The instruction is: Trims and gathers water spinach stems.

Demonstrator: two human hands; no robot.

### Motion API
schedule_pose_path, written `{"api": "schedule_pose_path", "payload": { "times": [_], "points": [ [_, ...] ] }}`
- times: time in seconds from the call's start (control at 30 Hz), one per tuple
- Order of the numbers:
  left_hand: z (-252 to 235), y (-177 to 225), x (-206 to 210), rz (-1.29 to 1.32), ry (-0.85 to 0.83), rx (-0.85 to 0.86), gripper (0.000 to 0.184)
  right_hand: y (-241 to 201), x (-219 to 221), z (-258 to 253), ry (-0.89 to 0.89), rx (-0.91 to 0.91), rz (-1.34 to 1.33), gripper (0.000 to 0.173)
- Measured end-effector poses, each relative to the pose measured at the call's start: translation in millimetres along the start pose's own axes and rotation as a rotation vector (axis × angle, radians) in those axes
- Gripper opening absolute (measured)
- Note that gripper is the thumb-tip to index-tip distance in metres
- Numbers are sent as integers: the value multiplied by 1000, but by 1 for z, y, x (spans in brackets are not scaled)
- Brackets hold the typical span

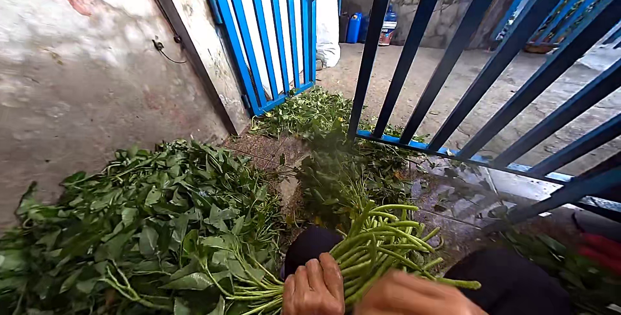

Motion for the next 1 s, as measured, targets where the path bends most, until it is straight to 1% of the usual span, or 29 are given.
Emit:
{"api": "schedule_pose_path", "payload": {
  "times": [0.07, 0.1, 0.13, 0.2, 0.23, 0.27, 0.33, 0.5, 0.57, 0.63, 0.73, 0.77, 0.83, 0.93, 1.0],
  "points": [
    [0, 0, 2, 13, 7, 15, 23, 32, 3, -23, -109, -34, 444, 18],
    [0, 0, 3, 10, 17, 20, 22, 51, 4, -30, -203, -24, 580, 13],
    [0, 0, 4, 6, 29, 23, 20, 66, 1, -36, -334, 11, 605, 11],
    [1, 0, 3, -19, 33, 34, 20, 83, -13, -52, -623, 100, 467, 16],
    [2, 0, 2, -31, 27, 41, 21, 88, -20, -60, -729, 132, 399, 19],
    [3, 1, 2, -40, 27, 47, 22, 91, -26, -67, -820, 163, 339, 22],
    [4, 2, 2, -49, 40, 55, 23, 93, -29, -74, -915, 164, 292, 21],
    [4, -1, 4, -25, 45, 63, 23, 95, -35, -80, -994, 85, 223, 16],
    [6, -3, 6, -2, 54, 68, 23, 103, -36, -84, -997, 69, 189, 21],
    [7, -4, 7, 14, 64, 66, 23, 114, -30, -83, -945, -3, 229, 23],
    [8, -6, 5, 16, 57, 36, 23, 128, -16, -70, -815, -126, 302, 20],
    [8, -6, 5, 5, 49, 29, 22, 131, -12, -64, -798, -128, 272, 21],
    [8, -5, 2, 0, 29, 25, 20, 137, -11, -54, -801, -67, 129, 25],
    [6, -3, 1, 12, 2, 22, 17, 139, -23, -55, -839, 66, -125, 29],
    [4, -3, 1, 16, -1, 20, 17, 139, -28, -57, -846, 84, -202, 36]
  ]
}}
Point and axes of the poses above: each hand's wrist, its own z-axis away from the middle knuckle, its own x-axis out of the palm, y = z × x, the point moved 1 cm from there along -z, towards the middle knuckle, and after that the axes turned 13 degrees about -x, right-handed, at the moved point
